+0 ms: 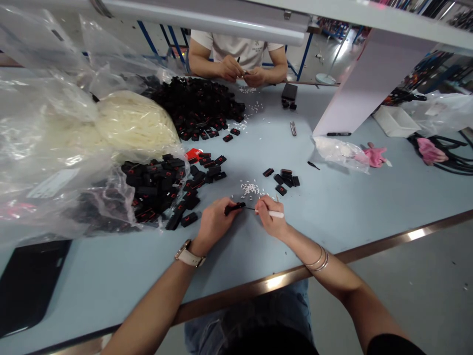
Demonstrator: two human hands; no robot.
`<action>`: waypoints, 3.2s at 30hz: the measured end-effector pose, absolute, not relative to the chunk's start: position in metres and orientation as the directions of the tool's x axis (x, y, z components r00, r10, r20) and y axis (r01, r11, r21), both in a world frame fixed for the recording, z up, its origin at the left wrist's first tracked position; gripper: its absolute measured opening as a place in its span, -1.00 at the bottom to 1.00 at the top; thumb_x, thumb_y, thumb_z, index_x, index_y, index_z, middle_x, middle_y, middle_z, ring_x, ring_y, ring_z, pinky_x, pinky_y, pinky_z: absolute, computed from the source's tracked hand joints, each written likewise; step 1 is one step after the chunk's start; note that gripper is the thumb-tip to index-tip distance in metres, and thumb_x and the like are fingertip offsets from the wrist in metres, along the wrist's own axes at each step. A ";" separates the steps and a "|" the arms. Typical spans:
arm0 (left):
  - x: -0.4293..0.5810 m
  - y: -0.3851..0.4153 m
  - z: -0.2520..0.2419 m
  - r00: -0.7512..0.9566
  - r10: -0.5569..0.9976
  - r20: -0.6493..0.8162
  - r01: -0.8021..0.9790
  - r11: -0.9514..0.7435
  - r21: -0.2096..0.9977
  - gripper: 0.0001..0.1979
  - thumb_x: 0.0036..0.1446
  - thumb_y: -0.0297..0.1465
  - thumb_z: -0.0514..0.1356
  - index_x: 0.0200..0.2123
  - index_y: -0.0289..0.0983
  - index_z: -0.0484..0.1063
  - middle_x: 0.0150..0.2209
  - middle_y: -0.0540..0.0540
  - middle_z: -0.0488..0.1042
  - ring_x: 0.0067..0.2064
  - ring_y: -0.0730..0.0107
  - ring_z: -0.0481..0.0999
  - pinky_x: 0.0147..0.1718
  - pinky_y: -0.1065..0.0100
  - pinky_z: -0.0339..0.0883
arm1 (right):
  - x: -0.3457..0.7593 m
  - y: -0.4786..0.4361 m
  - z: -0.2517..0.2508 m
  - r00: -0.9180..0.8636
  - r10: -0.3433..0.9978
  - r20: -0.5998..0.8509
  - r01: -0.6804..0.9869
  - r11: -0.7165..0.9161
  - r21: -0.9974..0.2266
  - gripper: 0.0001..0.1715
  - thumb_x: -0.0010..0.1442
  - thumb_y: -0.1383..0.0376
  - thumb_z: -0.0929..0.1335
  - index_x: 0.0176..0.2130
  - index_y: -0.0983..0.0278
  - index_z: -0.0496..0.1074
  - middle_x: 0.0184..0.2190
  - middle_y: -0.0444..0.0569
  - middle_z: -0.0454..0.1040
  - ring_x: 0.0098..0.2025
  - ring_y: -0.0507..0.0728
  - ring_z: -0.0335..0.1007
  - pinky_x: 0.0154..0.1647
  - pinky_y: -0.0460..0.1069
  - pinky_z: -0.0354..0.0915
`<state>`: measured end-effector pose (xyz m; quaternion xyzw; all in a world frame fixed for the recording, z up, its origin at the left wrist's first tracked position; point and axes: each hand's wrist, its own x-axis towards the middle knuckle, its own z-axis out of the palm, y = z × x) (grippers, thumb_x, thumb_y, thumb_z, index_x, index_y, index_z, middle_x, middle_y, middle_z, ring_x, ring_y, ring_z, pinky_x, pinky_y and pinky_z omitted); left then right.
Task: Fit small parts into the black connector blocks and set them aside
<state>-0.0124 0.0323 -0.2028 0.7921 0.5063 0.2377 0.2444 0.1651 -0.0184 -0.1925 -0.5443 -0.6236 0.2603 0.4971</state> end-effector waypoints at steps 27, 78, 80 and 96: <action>-0.011 0.033 -0.198 0.291 0.956 0.020 0.535 -0.180 0.825 -0.82 -0.05 -0.25 0.26 -0.47 -0.25 0.43 -0.56 0.04 0.47 -0.53 0.40 0.40 -0.51 0.39 0.21 | 0.165 -0.018 -0.195 -0.156 0.853 0.497 0.606 0.481 -0.634 -0.68 0.28 0.23 0.11 -0.46 0.21 0.25 -0.61 -0.14 0.34 -0.55 0.01 0.29 -0.46 -0.07 0.27; -0.014 0.035 -0.197 0.523 0.762 0.382 0.368 -0.606 0.705 -0.83 0.15 -0.27 0.18 -0.37 -0.23 0.47 -0.36 -0.08 0.55 -0.29 0.29 0.50 -0.25 0.26 0.38 | 0.169 -0.007 -0.202 -0.210 0.849 0.485 0.583 0.507 -0.635 -0.85 0.20 0.25 0.33 -0.42 0.21 0.33 -0.41 -0.08 0.53 -0.32 0.07 0.47 -0.19 -0.02 0.36; -0.016 0.036 -0.197 0.509 0.775 0.374 0.393 -0.597 0.699 -0.81 0.15 -0.23 0.18 -0.36 -0.22 0.47 -0.36 -0.09 0.55 -0.28 0.28 0.50 -0.25 0.26 0.38 | 0.170 -0.006 -0.202 -0.219 0.847 0.484 0.597 0.509 -0.620 -0.87 0.19 0.28 0.33 -0.41 0.20 0.32 -0.41 -0.08 0.53 -0.31 0.08 0.46 -0.18 -0.02 0.36; -0.041 0.044 -0.167 0.334 0.942 0.004 0.929 -0.330 0.169 -0.68 0.12 -0.15 0.15 -0.29 -0.30 0.47 -0.30 -0.24 0.51 -0.20 0.00 0.48 -0.33 0.23 0.31 | 0.212 0.012 -0.193 0.268 0.904 0.333 0.860 -0.068 -0.506 -0.93 0.10 0.37 0.28 -0.32 0.24 0.30 -0.49 -0.05 0.43 -0.37 0.16 0.32 -0.36 -0.02 0.18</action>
